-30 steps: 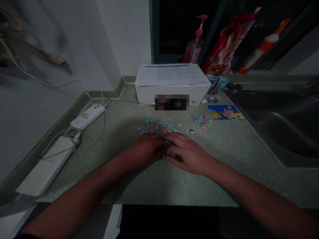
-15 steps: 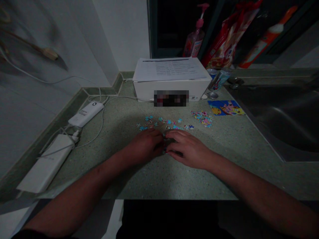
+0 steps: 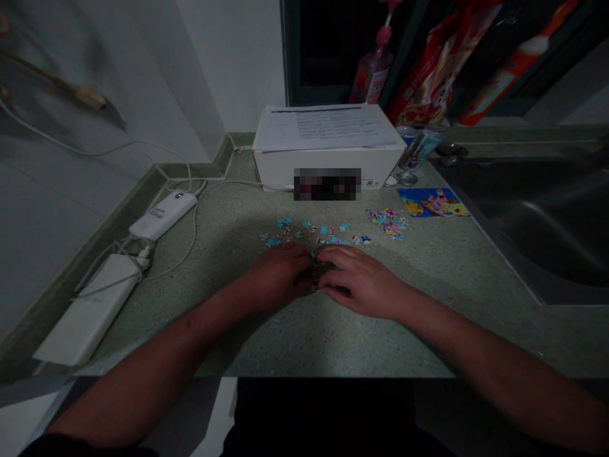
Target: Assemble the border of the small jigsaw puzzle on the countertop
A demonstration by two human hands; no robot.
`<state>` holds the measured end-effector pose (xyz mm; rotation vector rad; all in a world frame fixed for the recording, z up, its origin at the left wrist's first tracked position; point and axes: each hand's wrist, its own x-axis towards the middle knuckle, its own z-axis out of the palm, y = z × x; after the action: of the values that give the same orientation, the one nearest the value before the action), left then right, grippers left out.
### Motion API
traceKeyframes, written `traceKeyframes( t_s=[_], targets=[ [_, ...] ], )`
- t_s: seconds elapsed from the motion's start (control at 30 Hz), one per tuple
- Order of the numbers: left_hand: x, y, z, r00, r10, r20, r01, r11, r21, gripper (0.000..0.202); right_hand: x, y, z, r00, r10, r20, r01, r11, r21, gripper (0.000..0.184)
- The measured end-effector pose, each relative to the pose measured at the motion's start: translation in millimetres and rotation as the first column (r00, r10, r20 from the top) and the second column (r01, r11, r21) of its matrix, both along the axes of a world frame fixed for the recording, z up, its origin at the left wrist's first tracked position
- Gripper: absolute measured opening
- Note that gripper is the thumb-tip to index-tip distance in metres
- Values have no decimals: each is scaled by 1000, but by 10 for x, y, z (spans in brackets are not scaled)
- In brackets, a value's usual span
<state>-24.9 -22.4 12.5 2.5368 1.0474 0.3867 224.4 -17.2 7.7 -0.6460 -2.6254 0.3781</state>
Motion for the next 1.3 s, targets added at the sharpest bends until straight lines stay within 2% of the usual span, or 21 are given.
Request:
traceKeyframes(
  t_s=[0.7,0.97,1.3],
  targets=[
    [-7,3,-16,1000,-8,14,8,1000,-1,6,-42,-18,-30,999,-25,28,26,999,-32,3],
    [-2,1,21,1000,-7,4,7,1000,-9,12,-45,-22,-25,1000,-17,25,17,1000,-14,7],
    [-4,2,7,1000,-2,17,3,1000,-28,6,-44,-21,-31,999,-13,31,13,1000,-16,7]
  ],
)
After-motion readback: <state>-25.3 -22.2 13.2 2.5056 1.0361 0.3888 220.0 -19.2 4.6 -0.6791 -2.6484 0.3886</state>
